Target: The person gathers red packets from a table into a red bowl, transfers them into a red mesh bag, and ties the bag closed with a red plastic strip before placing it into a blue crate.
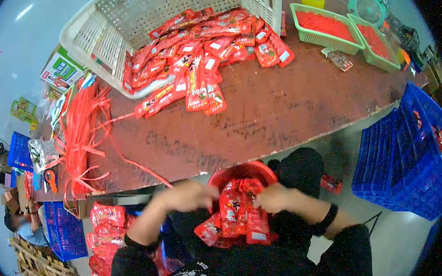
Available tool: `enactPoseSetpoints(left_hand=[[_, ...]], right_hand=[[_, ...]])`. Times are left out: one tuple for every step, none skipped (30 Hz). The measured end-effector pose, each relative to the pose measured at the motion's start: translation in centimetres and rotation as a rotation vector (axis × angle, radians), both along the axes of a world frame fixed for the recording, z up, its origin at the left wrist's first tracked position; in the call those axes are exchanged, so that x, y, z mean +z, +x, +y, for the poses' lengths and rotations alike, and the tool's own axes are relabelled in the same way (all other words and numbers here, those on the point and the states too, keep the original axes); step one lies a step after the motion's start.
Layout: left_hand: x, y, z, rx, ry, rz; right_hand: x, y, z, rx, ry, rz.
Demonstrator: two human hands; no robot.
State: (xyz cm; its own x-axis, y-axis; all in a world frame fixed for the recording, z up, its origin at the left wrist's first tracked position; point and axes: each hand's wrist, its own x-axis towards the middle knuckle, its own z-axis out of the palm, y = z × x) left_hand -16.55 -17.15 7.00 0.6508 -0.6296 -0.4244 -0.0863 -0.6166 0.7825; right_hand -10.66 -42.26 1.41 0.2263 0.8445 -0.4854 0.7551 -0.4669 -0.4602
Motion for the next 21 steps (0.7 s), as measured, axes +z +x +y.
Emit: enactPoseSetpoints(left_hand=[[-1.4, 3.3, 2.1, 0.189, -0.122, -0.507], [1.7, 6.3, 2.0, 0.609, 0.015, -0.428], [0.4, 10.4, 4.4, 0.683, 0.103, -0.822], [-1.0, 14.4, 5.8, 0.855, 0.214, -0.766], [-2.2, 17.9, 6.9, 1.030, 0.323, -0.705], [-3.7, 21.2, 7.5, 1.058, 0.447, -0.641], [-4.6, 23.9, 7.6, 1.087, 0.573, -0.573], [-4.2, 25.6, 7.3, 1.123, 0.525, -0.535], [-4.3, 26.8, 7.0, 1.182, 0.599, -0.633], [-4.2, 27.9, 7.9, 1.220, 0.502, -0.627], [-4.5, 28.2, 8.7, 1.254, 0.411, -0.602], [-4.8, 28.0, 10.0, 1.281, 0.262, -0.630], [-5.3, 27.5, 11.5, 1.310, 0.110, -0.651], [-8.5, 27.7, 14.2, 1.287, 0.127, -0.722], [-7.9, 26.0, 14.6, 1.366, -0.209, -0.403], [-5.9, 24.1, 13.9, 1.341, -0.294, -0.298], [-4.2, 22.3, 12.9, 1.311, -0.385, -0.192], [-4.1, 20.6, 12.3, 1.347, -0.419, -0.142], [-4.2, 19.2, 11.8, 1.353, -0.426, -0.138], [-4.7, 17.8, 11.4, 1.392, -0.557, -0.128], [-5.0, 16.8, 11.1, 1.424, -0.690, -0.124]], right_hand=[[2.7, 3.4, 1.0, 0.158, -0.013, 0.084], [2.4, 6.8, 2.2, -0.080, 0.286, -0.125], [5.6, 10.1, 3.8, -0.344, 0.618, -0.163], [6.1, 14.9, 5.5, -0.482, 0.801, -0.370], [6.8, 20.2, 7.4, -0.542, 0.869, -0.425], [6.7, 25.2, 9.1, -0.563, 0.892, -0.684], [8.3, 29.0, 10.6, -0.621, 0.740, -0.681], [7.0, 33.7, 12.3, -0.620, 0.623, -0.951], [7.4, 36.1, 13.6, -0.623, 0.641, -0.956], [7.4, 38.0, 14.8, -0.626, 0.440, -0.926], [6.3, 39.0, 15.9, -0.620, 0.231, -0.873], [4.2, 39.2, 16.6, -0.539, 0.235, -0.838], [3.3, 39.0, 16.9, -0.531, 0.229, -0.811], [2.5, 38.6, 16.9, -0.530, 0.287, -0.748], [2.0, 38.0, 16.9, -0.532, 0.348, -0.691], [0.3, 37.1, 16.3, -0.494, 0.501, -0.755], [-0.7, 35.4, 15.3, -0.488, 0.493, -0.741], [-0.9, 33.9, 14.2, -0.412, 0.449, -0.801], [-1.0, 32.2, 13.1, -0.336, 0.402, -0.855], [-0.9, 30.4, 11.8, -0.329, 0.395, -0.854], [-0.4, 28.8, 10.5, -0.348, 0.349, -0.771]])
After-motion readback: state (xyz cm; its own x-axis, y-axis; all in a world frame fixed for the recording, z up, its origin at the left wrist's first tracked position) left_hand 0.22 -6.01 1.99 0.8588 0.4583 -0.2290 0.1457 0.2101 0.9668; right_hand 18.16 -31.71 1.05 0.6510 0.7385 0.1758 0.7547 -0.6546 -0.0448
